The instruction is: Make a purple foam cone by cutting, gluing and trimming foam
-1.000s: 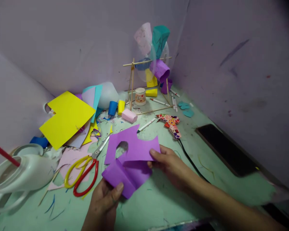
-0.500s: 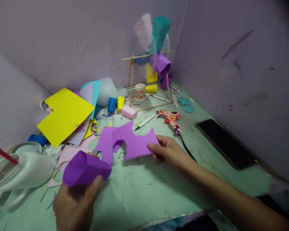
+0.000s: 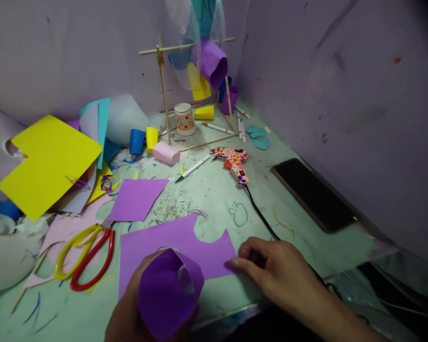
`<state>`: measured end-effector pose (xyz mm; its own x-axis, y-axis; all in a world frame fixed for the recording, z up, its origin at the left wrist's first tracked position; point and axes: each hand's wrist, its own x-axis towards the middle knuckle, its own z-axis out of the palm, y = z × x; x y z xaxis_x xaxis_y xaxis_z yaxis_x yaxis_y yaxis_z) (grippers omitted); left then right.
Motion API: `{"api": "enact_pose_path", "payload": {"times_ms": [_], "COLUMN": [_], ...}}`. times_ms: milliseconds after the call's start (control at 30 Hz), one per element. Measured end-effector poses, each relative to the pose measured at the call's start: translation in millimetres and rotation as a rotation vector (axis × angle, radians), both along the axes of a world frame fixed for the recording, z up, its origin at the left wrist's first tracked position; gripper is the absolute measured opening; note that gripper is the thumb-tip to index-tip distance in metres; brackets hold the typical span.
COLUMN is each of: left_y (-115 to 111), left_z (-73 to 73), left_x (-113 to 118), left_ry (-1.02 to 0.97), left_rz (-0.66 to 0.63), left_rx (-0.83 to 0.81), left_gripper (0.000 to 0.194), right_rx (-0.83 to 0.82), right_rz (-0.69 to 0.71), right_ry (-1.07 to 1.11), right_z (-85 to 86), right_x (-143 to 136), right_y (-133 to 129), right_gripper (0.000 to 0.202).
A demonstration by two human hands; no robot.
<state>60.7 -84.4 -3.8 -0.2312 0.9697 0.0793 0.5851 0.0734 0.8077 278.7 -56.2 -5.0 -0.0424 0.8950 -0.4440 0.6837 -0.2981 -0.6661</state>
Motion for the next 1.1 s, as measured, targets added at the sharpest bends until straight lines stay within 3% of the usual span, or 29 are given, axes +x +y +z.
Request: {"api": "enact_pose_path", "payload": {"times_ms": [133, 267, 433, 500, 667, 867, 967, 1100], "left_y": [10.6, 21.3, 34.4, 37.4, 36.0, 31.4, 32.3, 34.5], "left_z": [-4.7, 0.3, -2.8, -4.9, -8.3, -11.4, -9.8, -8.7], "left_x": [14.8, 37.6, 52.1, 49.9, 43.7, 45.0, 46.7, 48.2], "left_ry": [-0.106, -0.141, -0.043, -0.024, -0.083, -0.205, -0.183, -0.124], "left_rz": [-0.239, -0.271, -0.420, -0.498, -0.586, -0.601, -0.593, -0.590], "left_rx": [-0.020, 0.009, 0.001, -0.020, -0.103, 0.085, 0.136, 0.112], "left_gripper": [0.035, 0.028, 0.030, 0.030, 0.030, 0.046, 0.044, 0.031], "right_rx": [0.169, 0.211, 0.280, 0.374, 0.523, 0.647, 0.621, 0.575], "right_rz": [-0.068, -0.154, -0.322, -0.310, -0.016, 0.469, 0.595, 0.678], "right_ry": [0.142, 0.275, 0.342, 0.369, 0.380, 0.280, 0.266, 0.206], "right_z": [-7.8, -14.8, -5.5, 0.5, 11.7, 21.5, 20.4, 19.0], "right_x": [3.5, 7.0, 12.0, 13.7, 15.5, 8.5, 3.0, -2.1], "right_y": [-5.0, -7.2, -8.2, -10.2, -10.6, 6.3, 13.4, 17.4], "right_gripper": [0.020, 0.017, 0.012, 0.019, 0.051, 0.079, 0.084, 0.073]}}
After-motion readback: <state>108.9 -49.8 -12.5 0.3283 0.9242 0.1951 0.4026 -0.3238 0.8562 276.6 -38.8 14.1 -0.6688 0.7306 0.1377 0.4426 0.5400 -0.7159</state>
